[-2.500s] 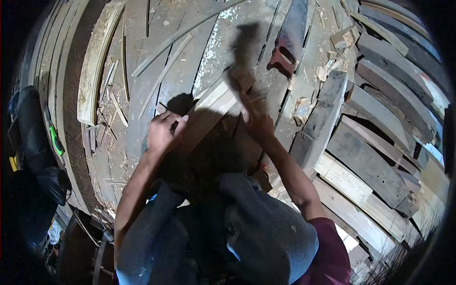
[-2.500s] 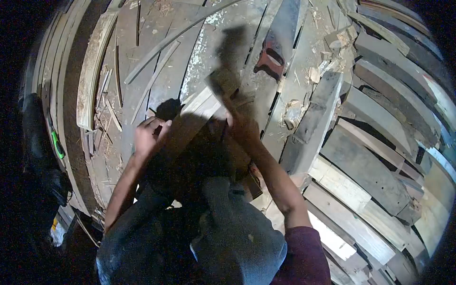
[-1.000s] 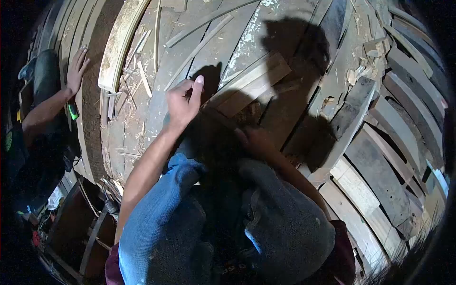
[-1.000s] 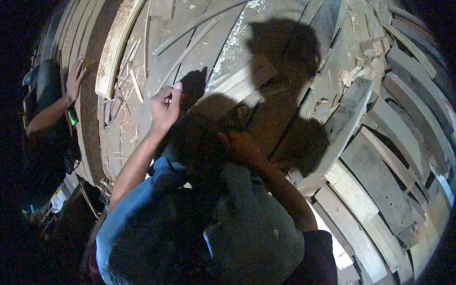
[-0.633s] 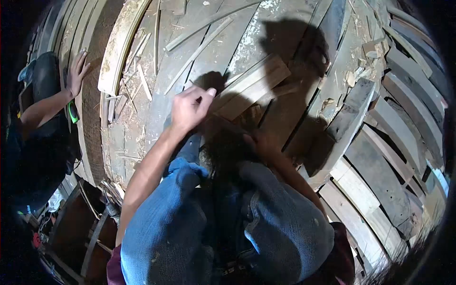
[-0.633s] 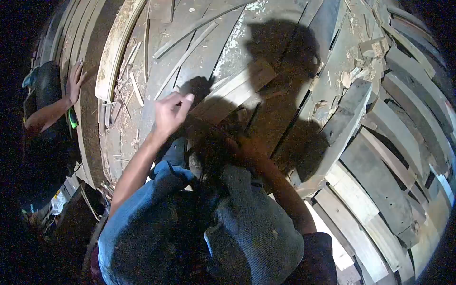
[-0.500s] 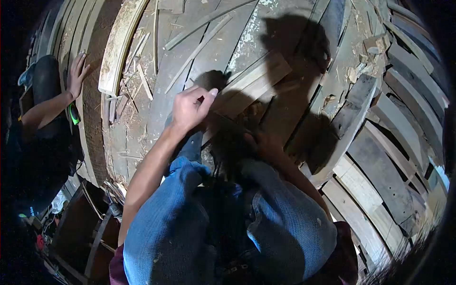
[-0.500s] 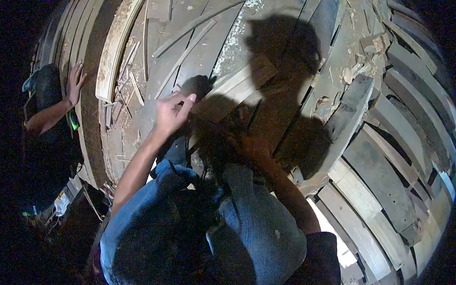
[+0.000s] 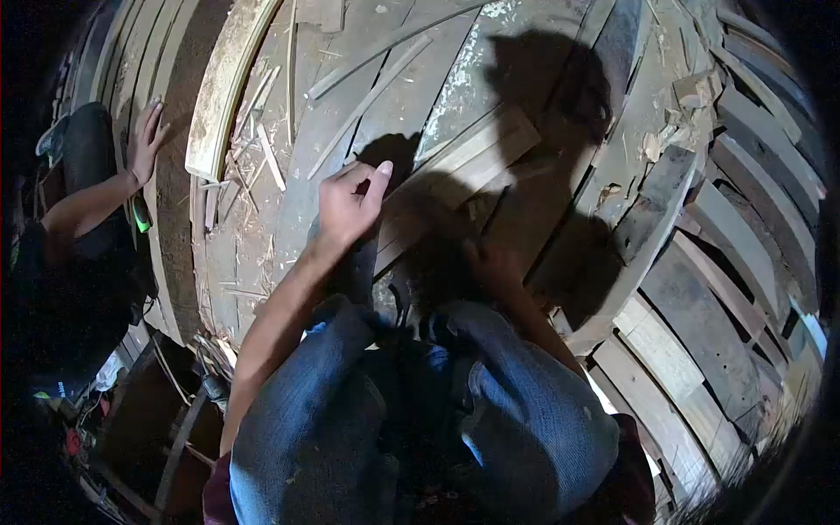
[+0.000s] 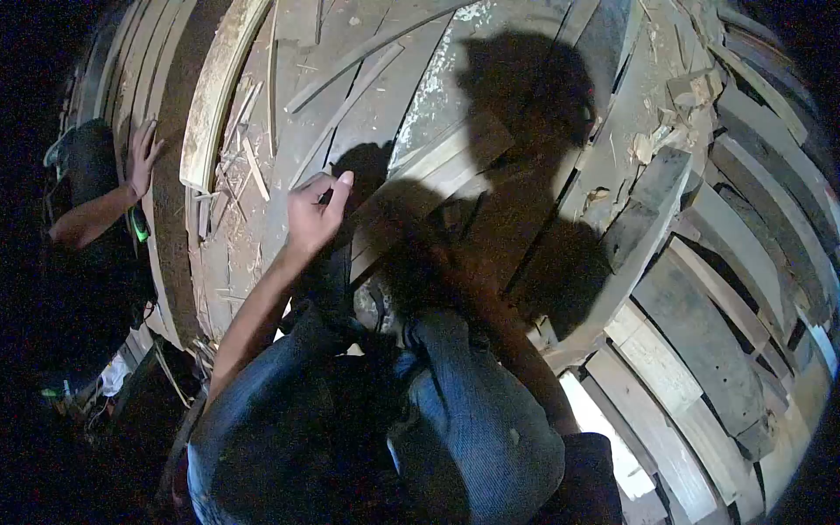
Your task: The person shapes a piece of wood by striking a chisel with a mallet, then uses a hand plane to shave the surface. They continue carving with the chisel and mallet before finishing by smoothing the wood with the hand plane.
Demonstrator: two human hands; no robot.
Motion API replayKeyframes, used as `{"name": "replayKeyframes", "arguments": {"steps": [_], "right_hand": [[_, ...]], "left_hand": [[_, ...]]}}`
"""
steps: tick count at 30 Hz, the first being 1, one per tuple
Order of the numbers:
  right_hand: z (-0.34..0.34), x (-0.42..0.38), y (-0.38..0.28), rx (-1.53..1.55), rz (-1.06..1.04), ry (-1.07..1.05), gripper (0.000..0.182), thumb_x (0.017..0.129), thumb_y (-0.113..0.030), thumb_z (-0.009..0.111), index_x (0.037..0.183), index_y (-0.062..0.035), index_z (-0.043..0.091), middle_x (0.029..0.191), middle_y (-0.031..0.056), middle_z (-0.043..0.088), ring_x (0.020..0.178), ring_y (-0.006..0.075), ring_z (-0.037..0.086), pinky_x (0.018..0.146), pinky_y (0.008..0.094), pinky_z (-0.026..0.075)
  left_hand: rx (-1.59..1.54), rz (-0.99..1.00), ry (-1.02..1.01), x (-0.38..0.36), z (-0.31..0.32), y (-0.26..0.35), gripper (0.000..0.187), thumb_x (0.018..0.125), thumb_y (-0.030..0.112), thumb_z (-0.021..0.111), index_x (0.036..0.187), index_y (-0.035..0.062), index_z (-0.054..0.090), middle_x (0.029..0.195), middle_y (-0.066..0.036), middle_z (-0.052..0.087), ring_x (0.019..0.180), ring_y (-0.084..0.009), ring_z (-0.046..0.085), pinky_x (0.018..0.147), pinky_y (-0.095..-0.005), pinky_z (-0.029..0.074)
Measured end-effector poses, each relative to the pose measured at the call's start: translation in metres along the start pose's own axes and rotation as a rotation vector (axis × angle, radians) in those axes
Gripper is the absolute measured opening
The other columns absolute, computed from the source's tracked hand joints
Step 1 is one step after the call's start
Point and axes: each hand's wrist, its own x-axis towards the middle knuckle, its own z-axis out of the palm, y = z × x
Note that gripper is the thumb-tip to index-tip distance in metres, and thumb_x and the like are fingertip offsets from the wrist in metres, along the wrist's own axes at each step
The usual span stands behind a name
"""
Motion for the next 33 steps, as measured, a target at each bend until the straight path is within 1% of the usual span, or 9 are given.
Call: {"name": "replayKeyframes", "arguments": {"steps": [1, 4, 6, 7, 10, 14, 15, 26, 33], "right_hand": [[0.001, 0.004, 0.004, 0.036, 0.041, 0.095, 0.063, 0.097, -0.062, 0.039, 0.104, -0.0067, 0.067, 0.089, 0.0263, 0.068, 0.084, 0.0486, 0.066, 0.078, 0.0584, 0.052], [-0.005, -0.017, -0.023, -0.069, 0.019, -0.112, 0.061, 0.096, -0.062, 0.04, 0.103, -0.0081, 0.067, 0.088, 0.0264, 0.068, 0.082, 0.0476, 0.067, 0.076, 0.0577, 0.052], [-0.008, -0.025, -0.023, -0.129, -0.074, -0.131, 0.05, 0.096, -0.053, 0.046, 0.102, -0.0077, 0.068, 0.096, 0.0252, 0.068, 0.087, 0.0464, 0.065, 0.076, 0.0557, 0.051], [-0.01, -0.026, -0.023, -0.161, -0.12, -0.144, 0.045, 0.096, -0.048, 0.05, 0.101, -0.0076, 0.069, 0.1, 0.0246, 0.067, 0.089, 0.0457, 0.064, 0.076, 0.0546, 0.05], [-0.012, 0.009, 0.01, 0.051, 0.132, 0.131, 0.046, 0.095, -0.048, 0.051, 0.092, -0.0057, 0.068, 0.096, 0.0258, 0.066, 0.088, 0.0459, 0.064, 0.077, 0.0551, 0.049], [0.007, -0.016, -0.009, -0.142, -0.006, 0.042, 0.047, 0.094, -0.051, 0.052, 0.091, -0.0064, 0.069, 0.092, 0.0245, 0.066, 0.087, 0.045, 0.064, 0.077, 0.0552, 0.049], [0.008, -0.026, -0.013, -0.162, -0.034, 0.025, 0.048, 0.093, -0.051, 0.052, 0.091, -0.0065, 0.069, 0.092, 0.0242, 0.066, 0.087, 0.0448, 0.065, 0.077, 0.0551, 0.05], [-0.006, -0.031, -0.023, -0.247, -0.187, 0.11, 0.051, 0.091, -0.056, 0.054, 0.089, -0.0074, 0.069, 0.085, 0.0211, 0.067, 0.084, 0.0421, 0.066, 0.075, 0.0541, 0.05], [-0.027, -0.04, -0.037, -0.286, 0.053, -0.056, 0.055, 0.091, -0.062, 0.051, 0.095, -0.0105, 0.068, 0.087, 0.0181, 0.068, 0.08, 0.0392, 0.068, 0.069, 0.0514, 0.053]], "left_hand": [[-0.004, 0.002, -0.003, -0.001, 0.0, 0.0, 0.027, 0.089, 0.016, 0.07, 0.07, -0.0022, 0.063, 0.063, -0.016, 0.058, 0.053, -0.029, 0.056, 0.052, -0.0351, 0.044], [0.028, -0.033, -0.026, -0.003, -0.004, 0.002, 0.027, 0.091, 0.015, 0.069, 0.072, -0.0034, 0.065, 0.063, -0.015, 0.06, 0.054, -0.0212, 0.057, 0.055, -0.0324, 0.045], [0.014, -0.046, -0.02, 0.001, -0.003, 0.001, 0.027, 0.091, 0.016, 0.069, 0.073, -0.0038, 0.066, 0.062, -0.014, 0.061, 0.053, -0.017, 0.055, 0.054, -0.0316, 0.043], [0.018, -0.049, -0.016, 0.002, -0.003, 0.002, 0.028, 0.091, 0.017, 0.069, 0.072, -0.0031, 0.066, 0.063, -0.015, 0.06, 0.054, -0.0215, 0.056, 0.054, -0.0331, 0.044], [0.024, -0.086, -0.019, 0.003, -0.004, 0.008, 0.029, 0.09, 0.02, 0.069, 0.07, -0.0009, 0.063, 0.065, -0.016, 0.059, 0.056, -0.0317, 0.059, 0.053, -0.0367, 0.045], [-0.011, -0.092, -0.05, 0.002, -0.005, 0.0, 0.028, 0.09, 0.02, 0.069, 0.069, 0.0019, 0.062, 0.065, -0.015, 0.058, 0.058, -0.034, 0.059, 0.053, -0.0398, 0.046], [0.054, 0.064, -0.068, 0.005, -0.01, 0.002, 0.024, 0.089, 0.02, 0.07, 0.072, 0.0045, 0.063, 0.066, -0.014, 0.059, 0.058, -0.0337, 0.06, 0.053, -0.0415, 0.047], [0.023, -0.045, -0.253, 0.009, -0.005, -0.012, 0.029, 0.087, 0.026, 0.071, 0.068, 0.0066, 0.061, 0.068, -0.012, 0.061, 0.065, -0.0341, 0.063, 0.058, -0.044, 0.05], [0.071, 0.229, -0.182, 0.006, -0.004, -0.016, 0.028, 0.084, 0.018, 0.074, 0.064, 0.0099, 0.056, 0.064, -0.01, 0.058, 0.058, -0.0307, 0.06, 0.054, -0.0413, 0.048]]}}
